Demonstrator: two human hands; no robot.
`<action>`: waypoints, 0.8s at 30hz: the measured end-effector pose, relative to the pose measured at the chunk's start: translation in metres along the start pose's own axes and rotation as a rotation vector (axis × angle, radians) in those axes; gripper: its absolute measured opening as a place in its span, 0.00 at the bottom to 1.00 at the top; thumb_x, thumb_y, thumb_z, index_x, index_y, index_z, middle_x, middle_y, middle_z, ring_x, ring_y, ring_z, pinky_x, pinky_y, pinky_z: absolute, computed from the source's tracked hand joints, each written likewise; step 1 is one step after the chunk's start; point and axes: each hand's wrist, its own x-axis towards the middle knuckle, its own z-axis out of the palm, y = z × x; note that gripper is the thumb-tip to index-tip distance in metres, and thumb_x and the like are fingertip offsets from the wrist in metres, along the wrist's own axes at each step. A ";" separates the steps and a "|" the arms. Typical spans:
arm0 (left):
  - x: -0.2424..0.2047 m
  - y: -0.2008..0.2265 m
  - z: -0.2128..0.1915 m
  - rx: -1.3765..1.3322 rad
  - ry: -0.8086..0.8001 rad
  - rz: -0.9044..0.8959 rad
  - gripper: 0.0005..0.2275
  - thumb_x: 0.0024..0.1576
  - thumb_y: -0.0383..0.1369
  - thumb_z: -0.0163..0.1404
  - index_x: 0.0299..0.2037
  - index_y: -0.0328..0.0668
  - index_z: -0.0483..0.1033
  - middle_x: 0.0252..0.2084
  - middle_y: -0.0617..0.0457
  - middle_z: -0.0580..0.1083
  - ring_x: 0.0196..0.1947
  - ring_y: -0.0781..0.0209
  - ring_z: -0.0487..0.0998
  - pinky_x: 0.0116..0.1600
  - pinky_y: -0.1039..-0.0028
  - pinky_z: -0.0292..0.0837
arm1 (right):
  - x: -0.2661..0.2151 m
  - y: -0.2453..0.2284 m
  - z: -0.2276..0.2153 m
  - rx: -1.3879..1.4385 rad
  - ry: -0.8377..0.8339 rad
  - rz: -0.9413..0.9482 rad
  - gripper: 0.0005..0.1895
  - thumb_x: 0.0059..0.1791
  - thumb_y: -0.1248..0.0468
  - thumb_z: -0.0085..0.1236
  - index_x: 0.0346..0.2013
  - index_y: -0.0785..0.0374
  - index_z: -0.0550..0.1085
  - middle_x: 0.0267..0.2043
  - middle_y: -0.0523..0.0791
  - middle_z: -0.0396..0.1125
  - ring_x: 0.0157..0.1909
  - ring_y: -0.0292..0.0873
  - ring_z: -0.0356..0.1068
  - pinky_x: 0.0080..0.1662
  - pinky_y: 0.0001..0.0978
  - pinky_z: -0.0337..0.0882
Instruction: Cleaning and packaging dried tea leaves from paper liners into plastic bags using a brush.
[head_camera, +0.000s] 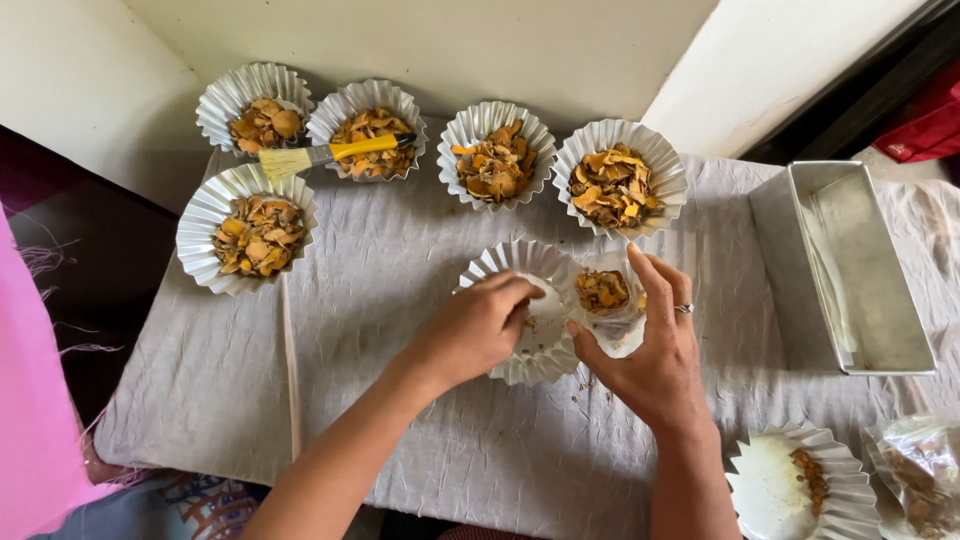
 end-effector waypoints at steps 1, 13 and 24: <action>-0.002 0.005 -0.002 0.058 -0.068 -0.017 0.11 0.62 0.22 0.44 0.50 0.30 0.77 0.41 0.39 0.77 0.43 0.43 0.82 0.45 0.61 0.81 | 0.000 0.000 0.001 0.003 -0.001 0.008 0.49 0.36 0.59 0.75 0.69 0.58 0.63 0.62 0.50 0.60 0.62 0.60 0.67 0.54 0.60 0.71; -0.002 -0.024 0.020 0.520 -0.165 0.114 0.07 0.57 0.20 0.48 0.40 0.32 0.79 0.34 0.44 0.74 0.37 0.49 0.80 0.39 0.66 0.79 | 0.000 0.001 0.002 0.001 -0.018 0.000 0.48 0.36 0.59 0.75 0.69 0.58 0.63 0.61 0.50 0.60 0.62 0.60 0.67 0.55 0.58 0.71; 0.005 -0.037 0.037 0.641 -0.112 0.197 0.06 0.46 0.17 0.52 0.32 0.30 0.77 0.28 0.43 0.73 0.29 0.44 0.77 0.30 0.63 0.75 | 0.001 -0.003 0.001 0.016 -0.057 0.014 0.49 0.36 0.58 0.75 0.69 0.59 0.63 0.61 0.51 0.59 0.62 0.62 0.66 0.56 0.61 0.70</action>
